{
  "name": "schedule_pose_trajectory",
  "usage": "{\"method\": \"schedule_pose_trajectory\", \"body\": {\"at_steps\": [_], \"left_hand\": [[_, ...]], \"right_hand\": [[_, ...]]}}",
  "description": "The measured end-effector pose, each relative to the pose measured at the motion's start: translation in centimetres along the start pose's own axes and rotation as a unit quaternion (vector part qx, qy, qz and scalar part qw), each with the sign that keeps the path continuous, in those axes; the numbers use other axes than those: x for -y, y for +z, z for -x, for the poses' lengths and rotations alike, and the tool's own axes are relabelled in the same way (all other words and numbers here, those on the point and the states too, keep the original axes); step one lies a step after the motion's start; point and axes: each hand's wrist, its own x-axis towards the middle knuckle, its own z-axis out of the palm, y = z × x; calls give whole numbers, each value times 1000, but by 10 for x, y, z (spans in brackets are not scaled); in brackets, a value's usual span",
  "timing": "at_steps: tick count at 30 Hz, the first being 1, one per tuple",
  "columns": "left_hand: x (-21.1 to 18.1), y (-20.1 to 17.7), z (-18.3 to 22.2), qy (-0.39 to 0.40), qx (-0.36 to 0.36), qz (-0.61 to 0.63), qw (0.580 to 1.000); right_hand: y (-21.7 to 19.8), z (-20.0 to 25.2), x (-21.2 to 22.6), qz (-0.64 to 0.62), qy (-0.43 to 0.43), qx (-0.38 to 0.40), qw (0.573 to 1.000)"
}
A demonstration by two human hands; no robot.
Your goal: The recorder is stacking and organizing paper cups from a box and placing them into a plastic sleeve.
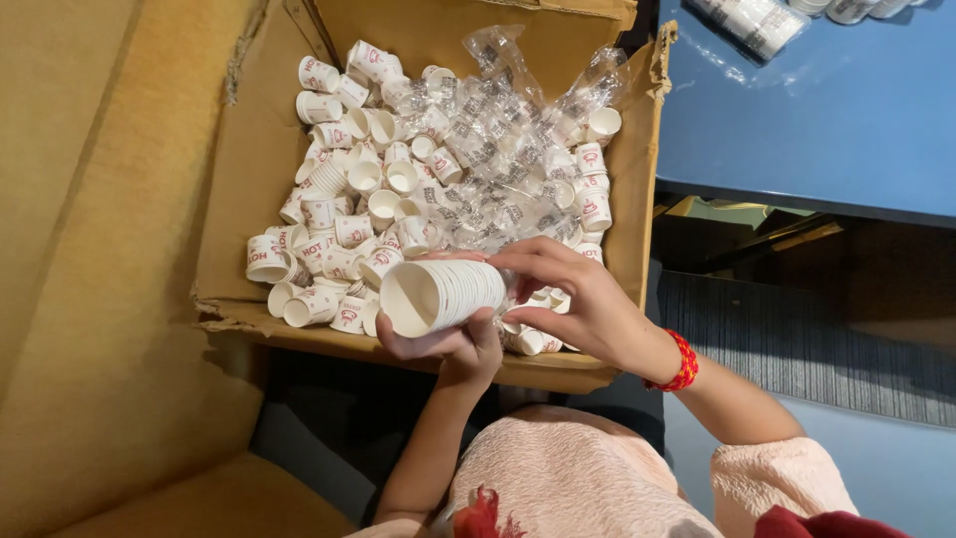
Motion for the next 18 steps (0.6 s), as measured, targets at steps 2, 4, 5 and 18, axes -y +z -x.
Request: {"method": "schedule_pose_trajectory", "body": {"at_steps": [2,4,5,18], "left_hand": [[-3,2,-3,15,17,-14,1000],[-6,4,-3,31,36,-23,999],[-7,5,-2,21,29,-17,999],[-40,2,7,-91,18,-47,995]], "right_hand": [[-1,0,3,-5,14,-7,1000],[-1,2,4,-8,29,-20,999],[0,3,4,5,14,-28,999],[25,22,-15,102,-118,-111,981]]}}
